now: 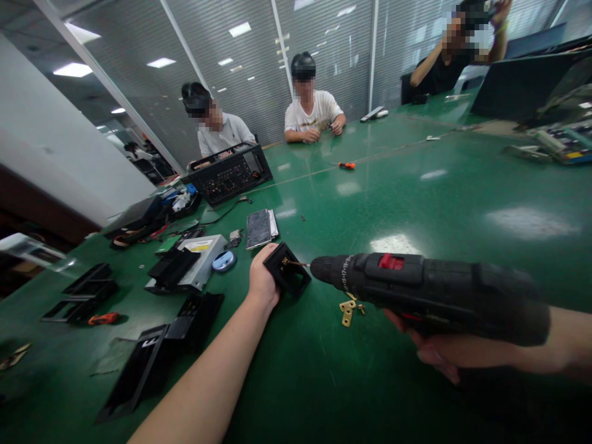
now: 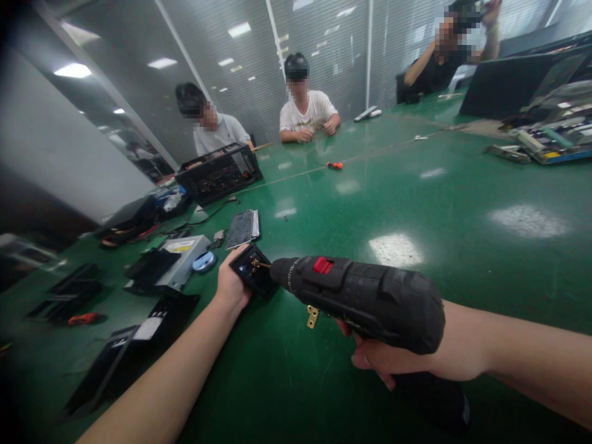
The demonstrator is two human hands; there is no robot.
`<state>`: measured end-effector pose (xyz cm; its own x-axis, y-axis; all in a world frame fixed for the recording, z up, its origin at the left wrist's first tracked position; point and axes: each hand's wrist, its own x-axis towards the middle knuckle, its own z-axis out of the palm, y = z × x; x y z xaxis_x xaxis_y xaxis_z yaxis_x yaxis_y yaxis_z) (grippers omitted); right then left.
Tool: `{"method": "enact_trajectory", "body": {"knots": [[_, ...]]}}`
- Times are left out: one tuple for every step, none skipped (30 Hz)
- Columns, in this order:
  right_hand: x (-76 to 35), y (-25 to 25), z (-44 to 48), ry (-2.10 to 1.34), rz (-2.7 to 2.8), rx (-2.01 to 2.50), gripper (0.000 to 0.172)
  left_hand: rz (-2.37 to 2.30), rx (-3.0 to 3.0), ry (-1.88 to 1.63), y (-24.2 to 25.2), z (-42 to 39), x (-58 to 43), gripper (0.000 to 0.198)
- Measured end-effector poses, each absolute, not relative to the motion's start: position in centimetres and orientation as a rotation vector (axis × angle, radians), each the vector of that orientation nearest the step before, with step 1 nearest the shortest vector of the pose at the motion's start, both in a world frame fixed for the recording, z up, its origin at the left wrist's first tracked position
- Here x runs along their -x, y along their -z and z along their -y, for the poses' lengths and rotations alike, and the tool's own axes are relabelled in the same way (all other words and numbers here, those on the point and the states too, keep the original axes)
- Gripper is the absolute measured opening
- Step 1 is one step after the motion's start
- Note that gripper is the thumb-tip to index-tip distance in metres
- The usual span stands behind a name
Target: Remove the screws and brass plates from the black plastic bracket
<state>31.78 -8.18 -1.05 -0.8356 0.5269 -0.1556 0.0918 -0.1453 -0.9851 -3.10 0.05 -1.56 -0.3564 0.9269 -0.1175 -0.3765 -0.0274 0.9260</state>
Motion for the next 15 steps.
{"method": "enact_trajectory", "body": {"knots": [[-31.82, 1.10, 8.19, -2.060, 1.825, 0.706, 0.040, -1.196, -0.676, -1.594, 1.60, -0.07, 3.13, 0.022], [-31.86, 1.18, 8.19, -2.061, 1.824, 0.716, 0.040, -1.196, -0.673, -1.587, 1.66, -0.10, 3.17, 0.023], [-31.90, 1.28, 8.19, -2.058, 1.824, 0.730, 0.040, -1.194, -0.671, -1.582, 1.72, -0.13, 3.21, 0.023], [-31.94, 1.40, 8.18, -2.045, 1.822, 0.740, 0.039, -1.190, -0.668, -1.580, 1.79, -0.15, 3.25, 0.024], [-31.96, 1.53, 8.17, -2.033, 1.819, 0.742, 0.037, -1.184, -0.667, -1.580, 1.86, -0.17, 3.29, 0.024], [-31.98, 1.65, 8.16, -2.019, 1.815, 0.742, 0.036, -1.178, -0.668, -1.585, 1.93, -0.18, 3.32, 0.024], [-31.98, 1.74, 8.17, -2.012, 1.817, 0.735, 0.035, -1.174, -0.671, -1.586, 1.99, -0.18, 3.34, 0.024], [-31.98, 1.78, 8.17, -2.014, 1.818, 0.721, 0.036, -1.172, -0.677, -1.582, 2.04, -0.16, 3.36, 0.024], [-31.97, 1.77, 8.18, -2.022, 1.818, 0.707, 0.037, -1.174, -0.681, -1.576, 2.07, -0.14, 3.37, 0.024], [-31.95, 1.73, 8.19, -2.035, 1.820, 0.697, 0.038, -1.178, -0.683, -1.570, 2.09, -0.10, 3.37, 0.024], [-31.93, 1.66, 8.19, -2.049, 1.824, 0.692, 0.040, -1.182, -0.681, -1.563, 2.09, -0.05, 3.37, 0.024], [-31.91, 1.59, 8.17, -2.060, 1.823, 0.690, 0.041, -1.186, -0.676, -1.558, 2.06, 0.00, 3.35, 0.025], [-31.89, 1.53, 8.15, -2.069, 1.815, 0.690, 0.041, -1.189, -0.670, -1.555, 2.02, 0.04, 3.31, 0.025], [-31.87, 1.50, 8.12, -2.074, 1.805, 0.695, 0.042, -1.190, -0.665, -1.554, 1.97, 0.09, 3.27, 0.025], [-31.85, 1.50, 8.09, -2.073, 1.795, 0.699, 0.042, -1.191, -0.661, -1.553, 1.90, 0.13, 3.23, 0.025]]}}
